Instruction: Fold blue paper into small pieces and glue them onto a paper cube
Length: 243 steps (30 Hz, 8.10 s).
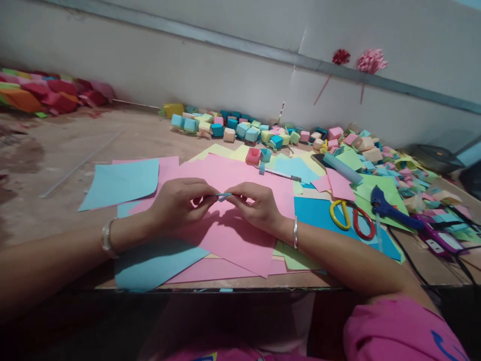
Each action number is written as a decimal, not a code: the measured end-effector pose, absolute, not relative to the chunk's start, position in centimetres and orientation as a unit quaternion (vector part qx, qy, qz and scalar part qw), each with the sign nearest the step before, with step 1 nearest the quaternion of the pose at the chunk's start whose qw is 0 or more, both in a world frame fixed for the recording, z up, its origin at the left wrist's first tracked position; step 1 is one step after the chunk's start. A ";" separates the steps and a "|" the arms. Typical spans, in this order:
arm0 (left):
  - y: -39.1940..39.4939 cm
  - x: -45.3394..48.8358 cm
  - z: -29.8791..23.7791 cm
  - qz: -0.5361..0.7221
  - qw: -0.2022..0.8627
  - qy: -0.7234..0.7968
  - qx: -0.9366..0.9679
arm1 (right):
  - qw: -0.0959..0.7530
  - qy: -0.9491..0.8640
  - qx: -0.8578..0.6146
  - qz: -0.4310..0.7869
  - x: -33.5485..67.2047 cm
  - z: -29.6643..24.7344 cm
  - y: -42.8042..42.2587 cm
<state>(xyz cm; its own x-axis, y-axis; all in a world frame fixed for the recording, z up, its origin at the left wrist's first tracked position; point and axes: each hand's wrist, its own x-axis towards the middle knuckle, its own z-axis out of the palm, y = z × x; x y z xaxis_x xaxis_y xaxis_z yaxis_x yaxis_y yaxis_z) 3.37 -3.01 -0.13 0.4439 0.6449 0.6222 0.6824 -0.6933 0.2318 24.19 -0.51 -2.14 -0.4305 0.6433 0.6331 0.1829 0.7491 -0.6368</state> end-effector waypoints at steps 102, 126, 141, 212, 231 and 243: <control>-3.9 4.1 -0.1 -0.404 -0.031 -0.327 -0.854 | 0.416 -0.726 -0.317 0.446 23.5 -1.3 -1.9; -3.4 4.1 0.0 -0.418 -0.113 -0.374 -0.820 | 0.441 -0.716 -0.359 0.406 23.1 -1.2 -1.7; -3.2 4.2 0.6 -0.425 -0.361 -0.427 -0.711 | 0.428 -0.610 -0.345 0.571 23.3 -1.2 -0.9; -2.7 4.0 0.4 -0.352 -0.295 -0.494 -0.738 | 0.356 -0.854 -0.315 0.211 23.7 -2.0 -0.4; -2.9 4.1 0.5 -0.283 -0.292 -0.523 -0.749 | 0.350 -0.849 -0.317 0.237 23.6 -2.2 -0.5; -2.7 3.8 0.0 -0.293 -0.280 -0.488 -0.773 | 0.355 -0.856 -0.309 0.211 23.5 -2.4 -0.5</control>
<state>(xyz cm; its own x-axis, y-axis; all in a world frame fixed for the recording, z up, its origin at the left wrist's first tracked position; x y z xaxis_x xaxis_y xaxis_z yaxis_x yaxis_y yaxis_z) 3.83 -2.73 0.01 0.3510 0.9189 0.1802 0.5909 -0.3666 0.7186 23.52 -0.55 -2.44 -0.5561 0.6799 0.4780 0.3795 0.7194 -0.5818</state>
